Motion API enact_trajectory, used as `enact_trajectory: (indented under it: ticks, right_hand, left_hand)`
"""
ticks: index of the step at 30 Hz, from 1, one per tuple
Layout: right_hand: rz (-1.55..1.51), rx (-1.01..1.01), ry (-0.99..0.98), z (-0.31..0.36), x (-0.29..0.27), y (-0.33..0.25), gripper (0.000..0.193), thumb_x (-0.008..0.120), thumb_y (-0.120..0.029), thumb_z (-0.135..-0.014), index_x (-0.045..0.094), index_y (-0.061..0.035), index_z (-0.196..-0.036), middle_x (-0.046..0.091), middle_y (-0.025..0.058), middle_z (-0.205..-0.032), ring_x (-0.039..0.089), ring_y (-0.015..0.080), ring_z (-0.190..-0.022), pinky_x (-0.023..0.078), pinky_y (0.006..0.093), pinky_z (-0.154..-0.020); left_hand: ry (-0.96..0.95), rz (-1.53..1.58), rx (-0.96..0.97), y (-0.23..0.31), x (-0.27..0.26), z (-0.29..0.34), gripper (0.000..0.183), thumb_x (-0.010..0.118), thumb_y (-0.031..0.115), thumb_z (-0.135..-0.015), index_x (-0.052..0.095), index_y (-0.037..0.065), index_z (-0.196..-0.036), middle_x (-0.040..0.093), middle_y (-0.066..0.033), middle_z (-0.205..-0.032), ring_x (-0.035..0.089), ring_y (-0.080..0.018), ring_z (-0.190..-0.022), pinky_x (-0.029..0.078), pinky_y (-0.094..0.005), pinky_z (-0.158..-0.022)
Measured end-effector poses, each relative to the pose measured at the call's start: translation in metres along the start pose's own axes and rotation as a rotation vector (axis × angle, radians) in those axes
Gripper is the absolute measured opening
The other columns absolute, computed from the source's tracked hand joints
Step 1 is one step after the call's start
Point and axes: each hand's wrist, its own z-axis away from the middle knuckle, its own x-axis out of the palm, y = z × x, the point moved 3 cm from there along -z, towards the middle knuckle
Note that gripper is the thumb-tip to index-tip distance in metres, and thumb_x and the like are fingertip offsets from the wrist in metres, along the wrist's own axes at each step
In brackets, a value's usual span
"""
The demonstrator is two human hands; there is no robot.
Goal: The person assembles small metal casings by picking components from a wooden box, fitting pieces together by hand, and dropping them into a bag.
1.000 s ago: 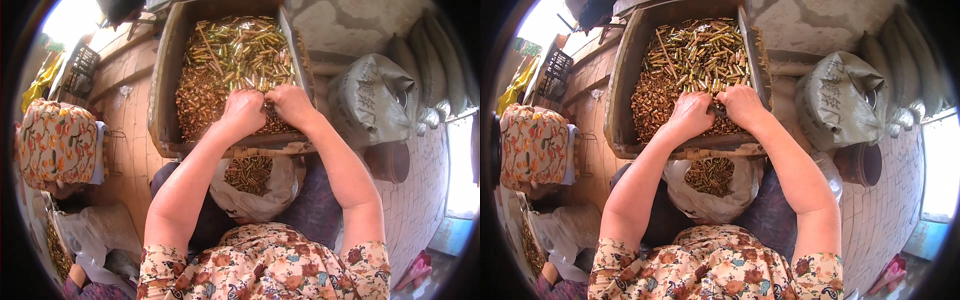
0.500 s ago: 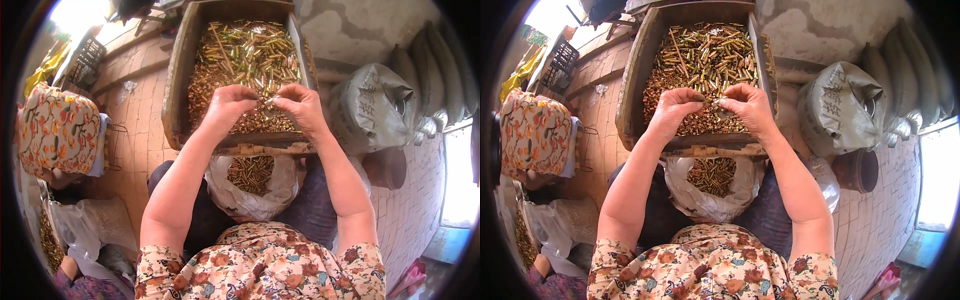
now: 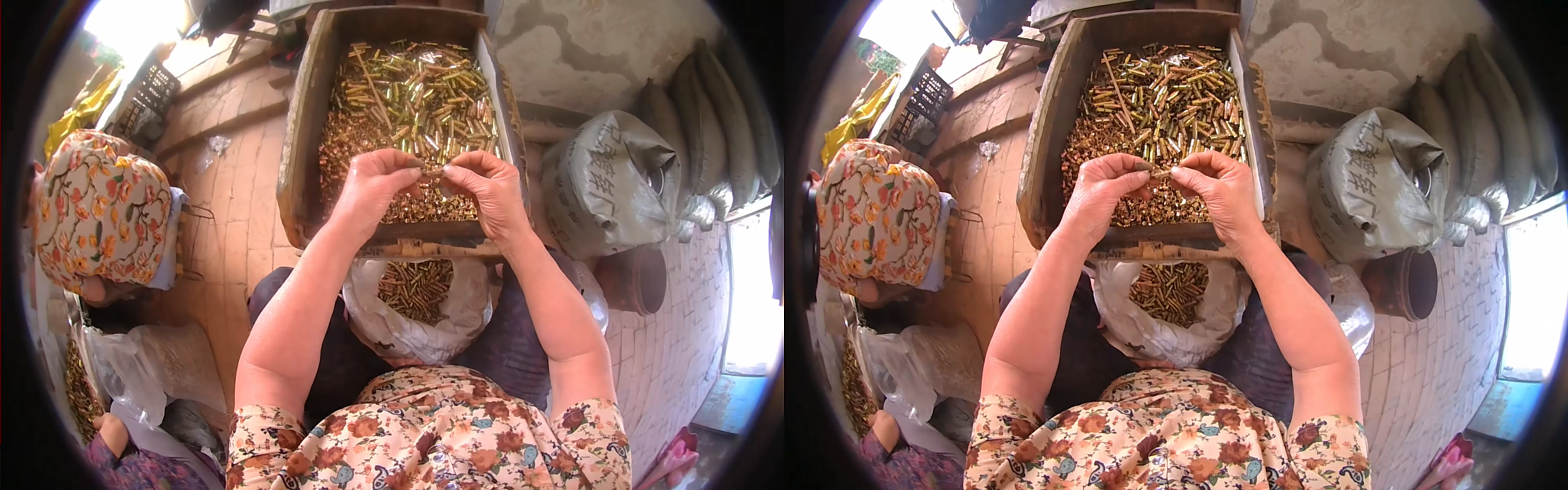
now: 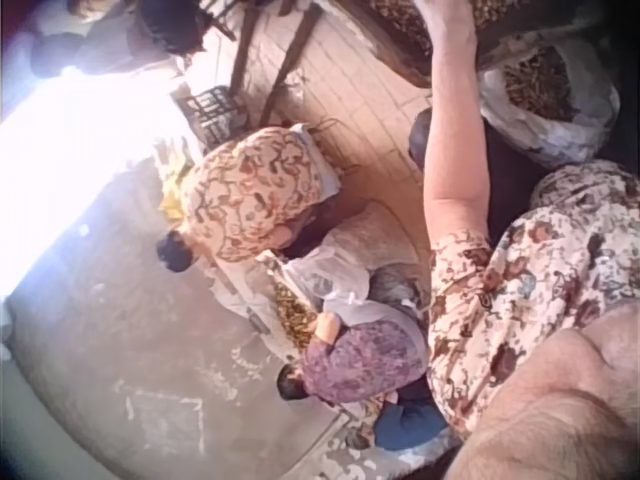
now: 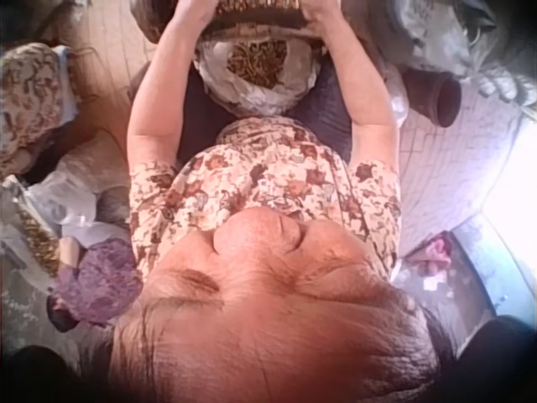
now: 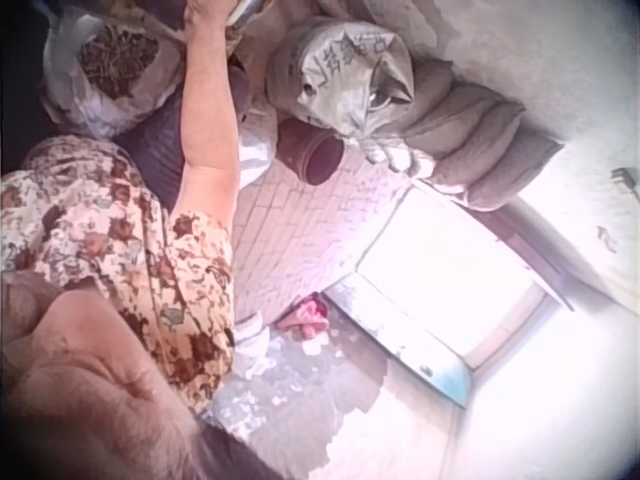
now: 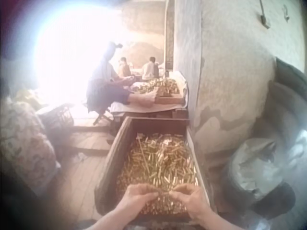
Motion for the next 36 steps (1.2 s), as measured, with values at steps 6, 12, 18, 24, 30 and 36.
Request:
enact_trajectory:
  ticks: [6, 12, 18, 24, 30, 36]
  right_hand:
    - [-0.110, 0.056, 0.018, -0.001, -0.001, 0.001, 0.007, 0.070, -0.004, -0.083, 0.066, -0.0028, -0.088, 0.069, 0.0058, -0.080, 0.066, 0.0118, -0.070, 0.053, 0.0234, -0.065]
    - [-0.130, 0.064, 0.016, -0.001, -0.002, 0.001, 0.008, 0.070, -0.002, -0.082, 0.066, -0.0026, -0.089, 0.068, 0.0055, -0.081, 0.066, 0.0119, -0.071, 0.053, 0.0233, -0.065]
    - [-0.138, 0.069, -0.004, -0.003, -0.001, 0.000, 0.009, 0.070, -0.001, -0.082, 0.067, -0.0031, -0.090, 0.069, 0.0056, -0.082, 0.065, 0.0113, -0.072, 0.054, 0.0228, -0.065]
    - [-0.165, 0.075, -0.052, 0.000, 0.003, -0.001, 0.010, 0.069, 0.000, -0.082, 0.067, -0.0031, -0.091, 0.069, 0.0061, -0.083, 0.067, 0.0139, -0.075, 0.057, 0.0265, -0.071]
    - [-0.314, 0.152, -0.180, 0.001, 0.000, 0.001, 0.009, 0.067, 0.001, -0.082, 0.066, -0.0028, -0.090, 0.069, 0.0086, -0.087, 0.068, 0.0178, -0.079, 0.057, 0.0313, -0.076]
    - [-0.442, 0.195, -0.298, 0.008, 0.007, 0.003, 0.008, 0.067, 0.002, -0.082, 0.066, -0.0015, -0.090, 0.069, 0.0103, -0.087, 0.068, 0.0194, -0.081, 0.058, 0.0325, -0.073]
  left_hand:
    - [0.024, 0.050, -0.001, -0.002, 0.004, 0.001, 0.014, 0.065, 0.002, -0.084, 0.066, -0.003, -0.096, 0.068, -0.0066, -0.083, 0.063, -0.0120, -0.072, 0.051, -0.0246, -0.071]
    - [0.040, 0.030, 0.009, 0.002, 0.008, 0.003, 0.015, 0.065, 0.001, -0.084, 0.066, -0.004, -0.099, 0.068, -0.0054, -0.083, 0.063, -0.0117, -0.074, 0.051, -0.0247, -0.071]
    - [0.014, 0.061, 0.027, 0.002, 0.003, 0.001, 0.015, 0.065, 0.001, -0.084, 0.067, -0.003, -0.098, 0.068, -0.0057, -0.083, 0.063, -0.0121, -0.074, 0.051, -0.0250, -0.072]
    - [0.007, 0.121, -0.001, 0.002, 0.000, 0.006, 0.018, 0.065, -0.001, -0.082, 0.067, -0.004, -0.099, 0.068, -0.0062, -0.083, 0.062, -0.0123, -0.076, 0.049, -0.0243, -0.073]
    - [-0.148, 0.383, -0.035, -0.002, 0.001, 0.009, 0.021, 0.066, -0.002, -0.082, 0.066, -0.004, -0.103, 0.068, -0.0087, -0.089, 0.062, -0.0142, -0.077, 0.051, -0.0266, -0.072]
    - [-0.228, 0.471, -0.070, -0.002, 0.008, 0.020, 0.019, 0.063, -0.003, -0.084, 0.065, -0.005, -0.103, 0.066, -0.0108, -0.086, 0.061, -0.0155, -0.073, 0.051, -0.0252, -0.068]
